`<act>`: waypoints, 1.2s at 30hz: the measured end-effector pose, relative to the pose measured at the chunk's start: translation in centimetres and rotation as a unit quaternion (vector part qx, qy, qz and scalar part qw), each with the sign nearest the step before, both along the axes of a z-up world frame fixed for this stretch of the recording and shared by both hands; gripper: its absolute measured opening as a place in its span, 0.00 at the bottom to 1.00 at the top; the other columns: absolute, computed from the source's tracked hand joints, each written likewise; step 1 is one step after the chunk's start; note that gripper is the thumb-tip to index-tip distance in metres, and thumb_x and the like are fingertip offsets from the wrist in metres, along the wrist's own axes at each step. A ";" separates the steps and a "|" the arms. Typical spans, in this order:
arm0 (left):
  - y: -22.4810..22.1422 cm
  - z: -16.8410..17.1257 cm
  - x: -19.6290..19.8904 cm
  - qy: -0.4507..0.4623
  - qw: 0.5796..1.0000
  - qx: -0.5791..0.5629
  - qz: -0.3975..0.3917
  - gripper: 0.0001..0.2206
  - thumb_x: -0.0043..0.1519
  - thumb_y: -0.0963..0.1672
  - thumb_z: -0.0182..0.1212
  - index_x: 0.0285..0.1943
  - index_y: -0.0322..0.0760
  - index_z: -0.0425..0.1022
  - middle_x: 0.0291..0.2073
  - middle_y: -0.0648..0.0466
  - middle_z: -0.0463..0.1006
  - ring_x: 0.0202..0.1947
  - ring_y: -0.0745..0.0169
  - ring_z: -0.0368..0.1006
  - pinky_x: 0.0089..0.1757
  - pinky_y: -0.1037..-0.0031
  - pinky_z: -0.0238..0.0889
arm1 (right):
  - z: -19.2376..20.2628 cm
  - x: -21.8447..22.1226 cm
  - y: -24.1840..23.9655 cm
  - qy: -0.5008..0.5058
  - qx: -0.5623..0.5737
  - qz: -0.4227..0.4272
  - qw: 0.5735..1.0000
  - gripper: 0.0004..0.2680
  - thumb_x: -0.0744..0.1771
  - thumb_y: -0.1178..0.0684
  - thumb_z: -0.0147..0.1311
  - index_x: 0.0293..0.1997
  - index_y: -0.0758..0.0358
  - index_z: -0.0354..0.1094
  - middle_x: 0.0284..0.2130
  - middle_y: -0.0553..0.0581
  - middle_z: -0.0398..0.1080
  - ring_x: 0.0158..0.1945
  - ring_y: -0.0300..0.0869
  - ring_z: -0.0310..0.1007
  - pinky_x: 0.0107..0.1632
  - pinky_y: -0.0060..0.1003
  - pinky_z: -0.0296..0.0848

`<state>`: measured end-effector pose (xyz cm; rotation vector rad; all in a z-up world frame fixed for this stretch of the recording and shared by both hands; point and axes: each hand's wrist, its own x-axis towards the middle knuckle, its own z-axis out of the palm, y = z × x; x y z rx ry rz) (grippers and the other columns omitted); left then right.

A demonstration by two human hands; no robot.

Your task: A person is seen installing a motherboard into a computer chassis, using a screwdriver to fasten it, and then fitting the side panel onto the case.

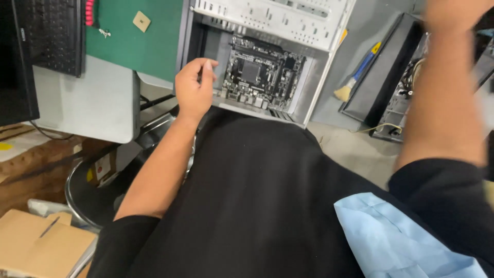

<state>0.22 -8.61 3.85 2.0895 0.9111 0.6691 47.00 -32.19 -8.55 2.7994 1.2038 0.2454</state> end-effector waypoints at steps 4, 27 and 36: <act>1.3 -0.6 -0.7 -0.115 0.963 -0.245 -0.011 0.09 0.63 0.40 0.45 0.37 0.36 0.74 0.20 0.52 0.73 0.25 0.66 0.70 0.33 0.78 0.65 | 2.3 -7.5 4.1 0.029 -0.043 -0.046 0.998 0.18 0.66 0.47 0.50 0.53 0.75 0.57 0.48 0.79 0.60 0.46 0.69 0.61 0.45 0.63 0.52; 1.7 -2.4 4.0 0.207 0.768 -0.606 -0.002 0.30 0.62 0.53 0.39 0.64 0.23 0.49 0.64 0.38 0.47 0.66 0.47 0.37 0.61 0.58 0.29 | 2.8 -23.7 2.3 0.381 -0.015 -0.326 0.865 0.12 0.65 0.50 0.40 0.42 0.69 0.66 0.36 0.71 0.68 0.46 0.64 0.66 0.46 0.56 0.64; 2.7 -3.6 3.4 0.260 0.729 -0.625 -0.102 0.32 0.62 0.56 0.29 0.68 0.31 0.38 0.67 0.43 0.36 0.67 0.49 0.27 0.61 0.56 0.21 | 4.3 -28.7 -1.0 0.333 0.190 -0.427 0.819 0.11 0.66 0.48 0.42 0.43 0.67 0.63 0.33 0.68 0.67 0.43 0.59 0.67 0.46 0.51 0.64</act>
